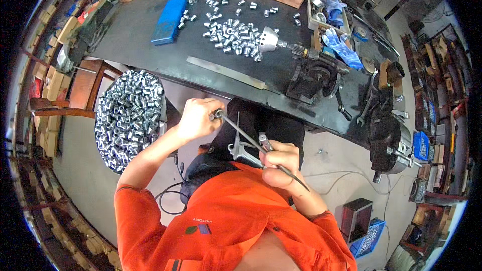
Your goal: The person picks up metal bolts from a round container and places them into a pile on a metal workbench.
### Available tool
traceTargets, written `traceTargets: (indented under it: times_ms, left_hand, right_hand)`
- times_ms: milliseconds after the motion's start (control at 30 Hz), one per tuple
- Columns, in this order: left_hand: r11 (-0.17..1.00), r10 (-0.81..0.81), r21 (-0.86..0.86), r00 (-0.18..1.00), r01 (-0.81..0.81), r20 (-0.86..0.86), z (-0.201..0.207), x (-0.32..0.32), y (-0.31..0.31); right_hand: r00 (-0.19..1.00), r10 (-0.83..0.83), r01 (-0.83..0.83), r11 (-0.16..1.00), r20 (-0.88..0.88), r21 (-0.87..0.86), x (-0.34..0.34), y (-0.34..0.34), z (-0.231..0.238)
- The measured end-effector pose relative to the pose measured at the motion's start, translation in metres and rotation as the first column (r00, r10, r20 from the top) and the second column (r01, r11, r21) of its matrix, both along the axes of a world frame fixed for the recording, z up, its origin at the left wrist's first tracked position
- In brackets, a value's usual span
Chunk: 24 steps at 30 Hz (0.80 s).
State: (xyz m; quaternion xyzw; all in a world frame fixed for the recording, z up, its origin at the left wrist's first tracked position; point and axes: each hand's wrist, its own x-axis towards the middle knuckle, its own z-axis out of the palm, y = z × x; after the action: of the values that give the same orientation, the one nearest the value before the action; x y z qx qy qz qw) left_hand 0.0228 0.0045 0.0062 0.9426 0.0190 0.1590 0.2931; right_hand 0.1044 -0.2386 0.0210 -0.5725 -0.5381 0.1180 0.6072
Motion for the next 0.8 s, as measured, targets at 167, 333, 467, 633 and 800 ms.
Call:
traceTargets:
  times_ms: [167,333,467,633,800]
  left_hand:
    - [1.000,-0.022,0.023,0.999,0.021,0.039,-0.002,0.004,-0.002]
    - [0.988,-0.109,0.121,0.992,0.099,0.071,-0.014,0.009,-0.010]
    - [0.984,-0.173,0.048,0.983,0.170,0.065,-0.015,0.020,-0.028]
    - [0.995,-0.103,0.019,0.993,0.102,0.057,-0.009,0.022,-0.008]
    - [0.969,0.130,-0.208,0.991,-0.136,-0.039,-0.006,0.029,0.009]
  right_hand:
    - [0.999,0.008,-0.012,0.997,-0.053,-0.077,0.003,-0.001,0.002]
    - [0.994,0.096,-0.105,0.979,-0.057,-0.173,0.012,0.014,0.013]
    - [0.989,0.081,-0.053,0.975,0.121,-0.215,0.020,0.039,-0.010]
    - [0.987,-0.066,0.071,0.997,0.147,-0.032,0.021,0.022,0.001]
    - [0.943,-0.225,0.201,0.972,0.245,0.119,0.011,0.005,0.014]
